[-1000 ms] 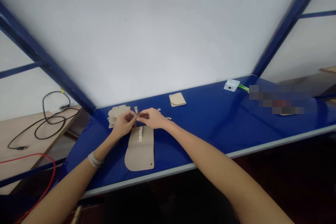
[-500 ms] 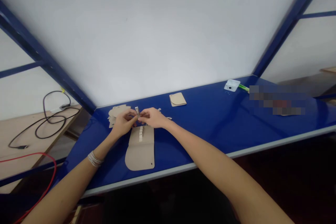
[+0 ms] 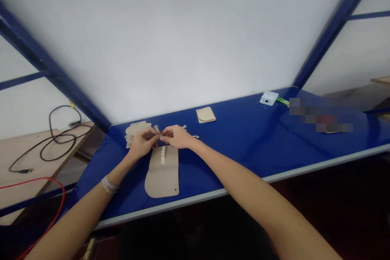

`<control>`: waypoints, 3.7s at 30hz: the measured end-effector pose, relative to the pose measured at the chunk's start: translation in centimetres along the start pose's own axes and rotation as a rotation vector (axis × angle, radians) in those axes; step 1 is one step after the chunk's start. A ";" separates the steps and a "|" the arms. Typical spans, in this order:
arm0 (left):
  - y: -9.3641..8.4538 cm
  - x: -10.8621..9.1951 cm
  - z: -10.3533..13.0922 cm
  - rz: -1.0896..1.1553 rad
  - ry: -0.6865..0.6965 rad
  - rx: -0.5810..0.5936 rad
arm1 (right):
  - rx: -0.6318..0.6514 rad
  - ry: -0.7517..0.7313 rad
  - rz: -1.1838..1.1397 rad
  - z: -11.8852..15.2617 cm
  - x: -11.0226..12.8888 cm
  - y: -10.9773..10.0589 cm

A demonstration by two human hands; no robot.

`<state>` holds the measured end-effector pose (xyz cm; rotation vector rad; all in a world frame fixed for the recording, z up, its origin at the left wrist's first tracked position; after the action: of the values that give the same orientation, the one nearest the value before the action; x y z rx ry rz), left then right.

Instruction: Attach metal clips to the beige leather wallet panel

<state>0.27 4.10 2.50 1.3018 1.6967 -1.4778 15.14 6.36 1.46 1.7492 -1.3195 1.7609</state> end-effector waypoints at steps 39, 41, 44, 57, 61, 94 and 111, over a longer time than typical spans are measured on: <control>-0.1 1.3 -0.2 0.022 -0.051 -0.054 | -0.340 0.108 0.560 0.5 -0.7 -6.6; -0.1 1.2 -0.2 0.018 -0.047 -0.051 | -0.276 0.116 0.605 0.5 -0.9 -6.0; 0.0 0.9 -0.1 0.037 -0.055 -0.055 | -0.179 0.115 0.608 0.5 -0.9 -5.0; 0.3 0.1 0.2 0.040 -0.029 0.004 | -0.013 0.158 0.649 0.5 -0.6 -3.2; 0.4 0.4 0.1 0.025 -0.035 0.025 | -0.006 0.159 0.674 0.5 -0.3 -3.1; 0.6 0.3 0.0 0.101 -0.108 0.050 | -0.083 -0.076 0.365 0.3 0.8 -1.7; 0.2 0.2 0.0 -0.344 0.053 0.025 | -0.078 0.012 0.145 -0.1 -0.7 -1.6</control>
<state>0.42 4.12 2.25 1.1087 2.0206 -1.6695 16.42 7.55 1.43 1.6366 -1.5228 1.7661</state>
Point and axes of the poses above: each hand's wrist, its own z-axis away from the middle knuckle, its own y-axis out of the palm, x = y × z, the point moved 4 cm from there along -z, towards the middle knuckle, and after that the axes turned 3 degrees about x, right-handed, at the moved point
